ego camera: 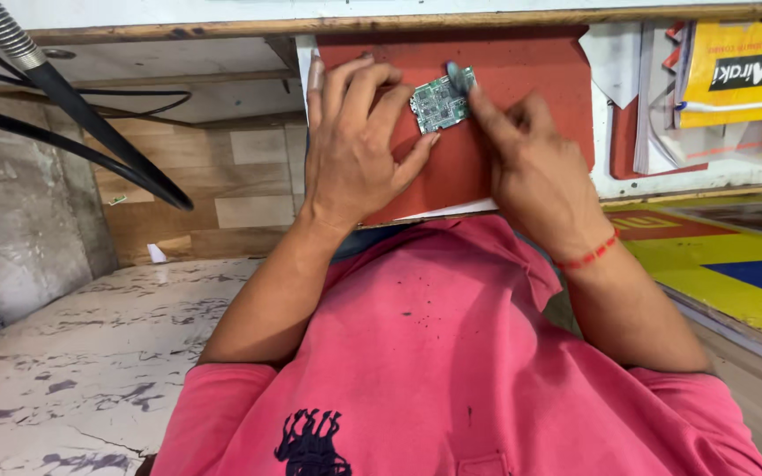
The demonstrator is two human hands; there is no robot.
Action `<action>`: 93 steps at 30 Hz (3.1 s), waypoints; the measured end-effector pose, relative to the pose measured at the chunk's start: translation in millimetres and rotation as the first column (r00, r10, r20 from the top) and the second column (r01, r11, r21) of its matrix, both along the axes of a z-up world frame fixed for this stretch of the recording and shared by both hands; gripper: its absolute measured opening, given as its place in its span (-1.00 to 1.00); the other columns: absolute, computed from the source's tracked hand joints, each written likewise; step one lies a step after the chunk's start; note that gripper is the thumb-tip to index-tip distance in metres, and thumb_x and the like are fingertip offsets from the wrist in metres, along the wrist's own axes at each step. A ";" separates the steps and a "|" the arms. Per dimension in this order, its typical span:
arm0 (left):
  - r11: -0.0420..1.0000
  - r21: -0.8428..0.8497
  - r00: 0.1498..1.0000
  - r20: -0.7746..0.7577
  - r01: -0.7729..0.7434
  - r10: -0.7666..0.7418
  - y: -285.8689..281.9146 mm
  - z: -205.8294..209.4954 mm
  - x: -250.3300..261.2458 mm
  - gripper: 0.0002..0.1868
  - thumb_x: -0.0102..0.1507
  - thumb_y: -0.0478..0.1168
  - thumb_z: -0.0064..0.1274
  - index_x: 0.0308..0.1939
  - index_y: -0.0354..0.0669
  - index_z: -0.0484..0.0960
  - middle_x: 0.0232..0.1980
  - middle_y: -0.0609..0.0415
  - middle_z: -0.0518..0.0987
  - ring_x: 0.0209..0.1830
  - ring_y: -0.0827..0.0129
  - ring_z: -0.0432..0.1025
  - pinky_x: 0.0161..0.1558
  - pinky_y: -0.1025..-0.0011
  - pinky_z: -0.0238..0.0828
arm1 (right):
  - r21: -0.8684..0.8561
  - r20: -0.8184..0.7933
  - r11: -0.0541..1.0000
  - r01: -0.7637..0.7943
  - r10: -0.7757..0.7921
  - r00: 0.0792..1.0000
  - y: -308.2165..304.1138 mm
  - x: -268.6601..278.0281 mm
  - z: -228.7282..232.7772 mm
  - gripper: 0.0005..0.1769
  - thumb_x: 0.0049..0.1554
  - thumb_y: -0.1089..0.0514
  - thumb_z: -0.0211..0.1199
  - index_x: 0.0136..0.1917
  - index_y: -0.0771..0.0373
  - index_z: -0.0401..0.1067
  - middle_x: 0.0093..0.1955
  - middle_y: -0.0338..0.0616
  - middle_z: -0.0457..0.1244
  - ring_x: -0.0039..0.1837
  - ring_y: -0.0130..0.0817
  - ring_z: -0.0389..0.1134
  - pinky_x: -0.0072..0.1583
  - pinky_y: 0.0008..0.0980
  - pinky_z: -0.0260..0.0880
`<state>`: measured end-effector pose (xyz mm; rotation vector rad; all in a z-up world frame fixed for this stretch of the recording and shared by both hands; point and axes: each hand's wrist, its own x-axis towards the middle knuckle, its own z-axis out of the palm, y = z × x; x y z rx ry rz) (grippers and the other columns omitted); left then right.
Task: The person uses a small tool to scrape or clean a circuit board placed on a red mat. They then use a hot air gun to apply heat to the board, likely for soldering or component removal.
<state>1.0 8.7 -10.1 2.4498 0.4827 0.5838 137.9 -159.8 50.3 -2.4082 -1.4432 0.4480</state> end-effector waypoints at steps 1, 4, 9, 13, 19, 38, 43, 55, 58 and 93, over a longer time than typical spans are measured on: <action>1.000 0.027 1.000 0.009 -0.002 0.002 0.5 0.1 -1.8 -0.46 0.17 -0.02 0.41 0.09 -0.22 0.62 0.20 0.00 0.46 0.36 0.01 0.27 0.42 -0.09 0.04 | -0.047 -0.030 0.998 -0.042 0.041 0.999 4.0 -2.8 3.1 -0.35 0.16 0.36 0.04 0.52 0.15 0.30 0.08 0.16 0.26 -0.14 0.18 0.38 -0.10 0.05 0.42; 0.998 0.060 1.000 0.030 -0.007 0.005 2.6 -0.3 -5.4 -0.42 0.12 -0.03 0.45 0.08 -0.25 0.62 0.18 0.00 0.45 0.34 0.02 0.28 0.47 -0.15 -0.02 | -0.075 -0.080 0.990 -0.122 0.116 0.990 15.5 -10.7 5.4 -0.35 0.13 0.36 0.03 0.50 0.23 0.28 0.07 0.20 0.25 -0.18 0.21 0.37 -0.15 0.06 0.42; 1.000 -0.007 0.999 0.050 -0.002 0.002 0.4 -0.6 -3.9 -0.41 0.11 -0.10 0.48 0.12 -0.27 0.62 0.19 -0.02 0.45 0.35 0.01 0.28 0.49 -0.12 -0.01 | -0.069 -0.030 0.991 -0.116 0.114 0.993 15.0 -19.1 6.5 -0.30 0.11 0.37 0.02 0.53 0.32 0.21 0.07 0.25 0.25 -0.21 0.26 0.36 -0.16 0.11 0.40; 1.000 -0.010 0.998 0.058 -0.001 0.001 6.0 2.7 -2.8 -0.39 0.08 -0.06 0.51 0.10 -0.24 0.61 0.19 0.00 0.47 0.34 0.01 0.30 0.48 -0.11 0.02 | -0.092 -0.102 0.990 -0.104 0.095 0.990 22.2 -19.7 14.5 -0.33 0.12 0.36 0.01 0.51 0.24 0.21 0.07 0.24 0.24 -0.17 0.26 0.37 -0.14 0.07 0.42; 1.000 -0.001 0.998 0.059 0.017 -0.017 3.4 7.3 0.1 -0.39 0.07 -0.15 0.51 0.12 -0.25 0.62 0.19 -0.01 0.47 0.34 0.01 0.30 0.50 -0.09 0.02 | -0.055 -0.128 0.995 -0.084 0.077 0.989 21.4 -20.1 10.5 -0.36 0.15 0.35 0.02 0.51 0.24 0.24 0.08 0.26 0.24 -0.16 0.26 0.36 -0.12 0.08 0.40; 0.996 0.092 1.000 0.012 0.010 -0.011 -0.2 3.2 3.3 -0.51 0.20 -0.04 0.41 0.07 -0.24 0.63 0.18 0.01 0.45 0.32 0.03 0.28 0.46 -0.22 -0.03 | -0.001 0.049 1.000 0.020 -0.020 0.999 -3.1 6.2 -14.9 -0.45 0.27 0.31 0.12 0.50 0.04 0.38 0.05 0.06 0.28 -0.16 0.07 0.38 -0.14 -0.03 0.40; 0.997 0.083 1.000 -0.001 -0.005 0.005 -1.0 0.3 -3.0 -0.50 0.16 -0.03 0.40 0.04 -0.24 0.65 0.17 0.03 0.46 0.30 0.06 0.30 0.47 -0.25 -0.05 | 0.064 -0.045 0.991 -0.114 0.117 0.992 -5.3 7.6 -22.4 -0.44 0.22 0.31 0.12 0.47 0.03 0.39 0.06 0.04 0.29 -0.13 0.06 0.39 -0.12 -0.03 0.42; 0.996 0.093 1.000 0.019 -0.005 0.003 -2.3 -2.2 -1.3 -0.51 0.20 -0.02 0.44 0.06 -0.21 0.66 0.17 0.05 0.45 0.31 0.07 0.28 0.48 -0.22 -0.05 | 0.029 0.023 0.997 -0.067 0.066 0.998 -13.5 15.0 -28.2 -0.34 0.17 0.40 0.06 0.52 0.10 0.36 0.09 0.13 0.27 -0.09 0.14 0.38 -0.05 0.01 0.42; 0.997 0.073 1.000 0.006 0.002 -0.002 -1.2 0.1 -2.4 -0.50 0.19 -0.02 0.44 0.06 -0.21 0.65 0.17 0.06 0.45 0.31 0.08 0.28 0.50 -0.22 -0.06 | 0.068 0.037 0.994 -0.086 0.084 0.996 -9.7 15.5 -28.4 -0.32 0.17 0.41 0.04 0.53 0.11 0.36 0.09 0.14 0.26 -0.08 0.16 0.38 -0.03 0.02 0.42; 0.998 0.061 1.000 0.004 0.009 -0.009 -1.1 1.8 0.6 -0.50 0.18 -0.06 0.41 0.10 -0.21 0.65 0.20 0.05 0.44 0.34 0.06 0.26 0.43 -0.06 0.04 | 0.010 0.016 0.997 -0.073 0.073 0.997 -6.0 8.0 -14.2 -0.35 0.17 0.36 0.06 0.53 0.15 0.31 0.11 0.13 0.28 -0.10 0.19 0.39 -0.10 0.05 0.42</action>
